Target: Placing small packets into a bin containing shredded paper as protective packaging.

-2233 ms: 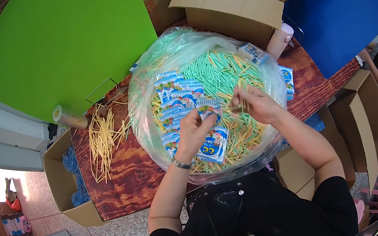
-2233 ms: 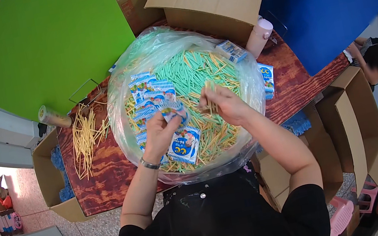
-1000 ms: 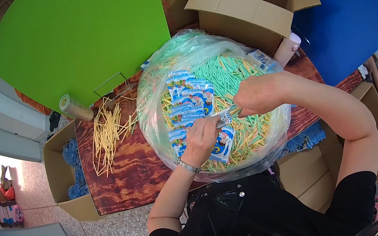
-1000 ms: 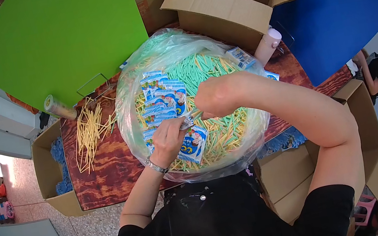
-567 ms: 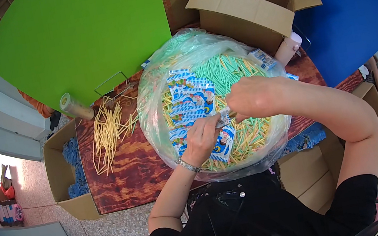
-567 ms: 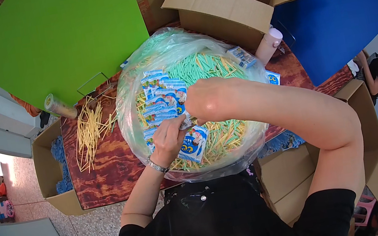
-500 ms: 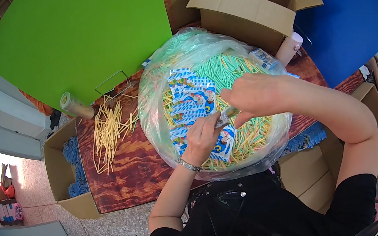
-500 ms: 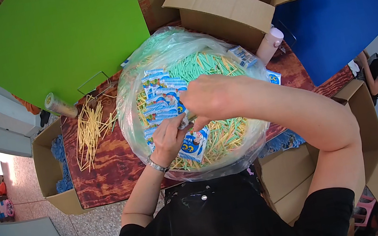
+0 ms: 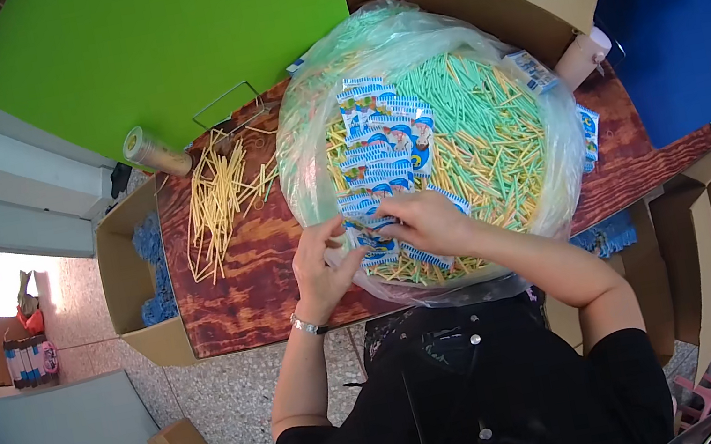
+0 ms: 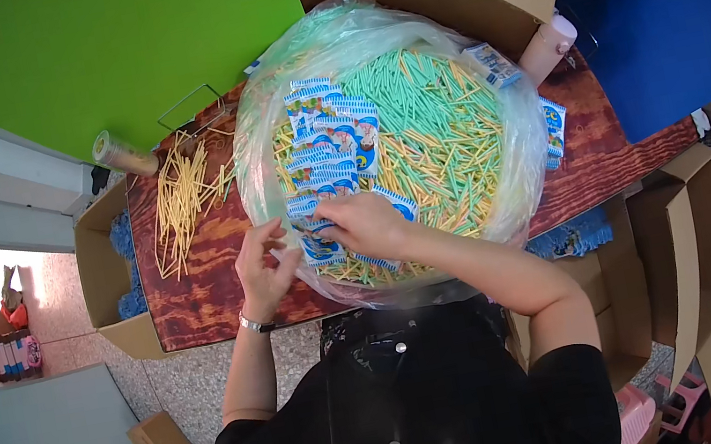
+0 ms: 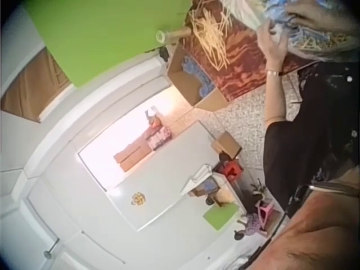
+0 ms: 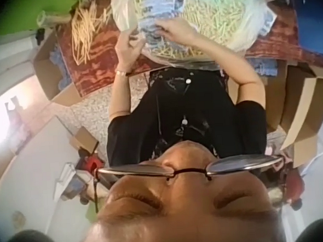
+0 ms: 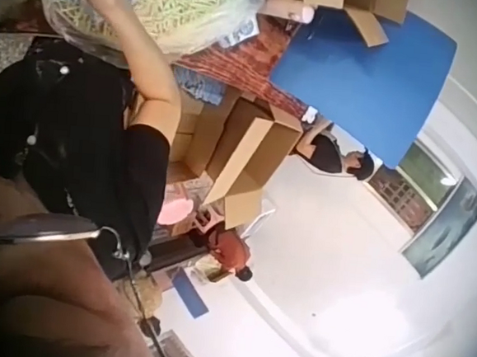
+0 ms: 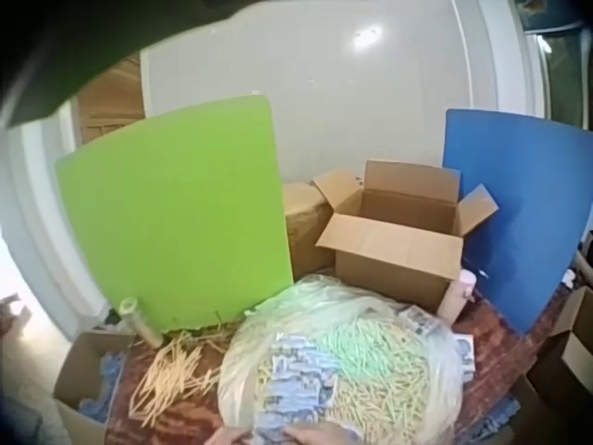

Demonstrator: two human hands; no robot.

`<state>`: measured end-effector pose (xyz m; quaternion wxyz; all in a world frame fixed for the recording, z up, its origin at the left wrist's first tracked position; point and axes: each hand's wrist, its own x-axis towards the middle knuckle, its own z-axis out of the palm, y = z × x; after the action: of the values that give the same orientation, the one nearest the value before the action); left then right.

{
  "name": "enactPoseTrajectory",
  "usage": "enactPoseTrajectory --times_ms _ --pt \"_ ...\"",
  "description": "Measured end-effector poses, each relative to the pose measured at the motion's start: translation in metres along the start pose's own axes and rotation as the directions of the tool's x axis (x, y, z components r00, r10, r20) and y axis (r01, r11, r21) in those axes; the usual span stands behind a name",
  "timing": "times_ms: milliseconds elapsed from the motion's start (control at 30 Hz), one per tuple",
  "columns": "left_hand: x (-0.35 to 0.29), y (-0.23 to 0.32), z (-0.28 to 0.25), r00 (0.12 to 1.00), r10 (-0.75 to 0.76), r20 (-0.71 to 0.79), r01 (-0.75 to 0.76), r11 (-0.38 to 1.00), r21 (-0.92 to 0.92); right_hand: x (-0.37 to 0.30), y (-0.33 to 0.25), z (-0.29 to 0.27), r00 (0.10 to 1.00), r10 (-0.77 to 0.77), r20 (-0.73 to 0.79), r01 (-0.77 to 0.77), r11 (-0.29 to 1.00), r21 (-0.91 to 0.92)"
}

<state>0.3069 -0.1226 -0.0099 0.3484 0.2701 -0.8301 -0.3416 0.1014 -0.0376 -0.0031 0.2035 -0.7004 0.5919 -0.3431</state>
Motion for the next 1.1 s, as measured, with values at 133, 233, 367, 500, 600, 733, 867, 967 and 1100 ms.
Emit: enactPoseTrajectory --times_ms 133,233,367,500,600,733,867,967,1100 --pt "-0.012 -0.012 0.011 0.977 0.071 0.202 -0.129 0.948 0.292 -0.006 0.002 0.011 0.989 0.078 -0.122 -0.099 0.979 -0.176" --pt "-0.015 -0.019 0.019 0.977 0.035 0.210 -0.112 0.923 0.367 -0.030 0.015 -0.020 0.971 0.176 -0.160 -0.220 0.921 -0.322" --pt "-0.007 -0.012 0.021 0.975 0.008 0.224 -0.090 0.930 0.356 -0.056 0.040 -0.031 0.921 0.377 -0.095 -0.384 0.843 -0.376" --pt "0.003 -0.001 0.025 0.975 0.037 0.221 -0.112 0.935 0.338 -0.061 0.055 -0.033 0.948 0.293 -0.121 -0.317 0.857 -0.406" --pt "0.014 0.009 0.039 0.967 0.241 0.085 -0.255 0.921 0.294 -0.063 0.047 -0.041 0.974 0.093 -0.205 -0.173 0.893 -0.416" --pt "0.029 0.033 0.062 0.954 0.285 0.095 -0.297 0.942 0.158 -0.059 0.021 -0.061 0.968 -0.017 -0.251 -0.134 0.809 -0.572" --pt "0.040 0.043 0.080 0.949 0.271 0.160 -0.281 0.959 0.042 -0.066 0.015 -0.069 0.968 0.031 -0.250 -0.110 0.945 -0.308" --pt "0.039 0.045 0.086 0.927 -0.035 0.374 0.109 0.978 -0.179 -0.062 0.006 -0.074 0.929 0.197 -0.315 -0.198 0.980 0.030" --pt "0.040 0.050 0.092 0.850 -0.191 0.492 0.355 0.896 -0.267 -0.067 0.008 -0.076 0.912 0.325 -0.249 -0.275 0.937 0.216"
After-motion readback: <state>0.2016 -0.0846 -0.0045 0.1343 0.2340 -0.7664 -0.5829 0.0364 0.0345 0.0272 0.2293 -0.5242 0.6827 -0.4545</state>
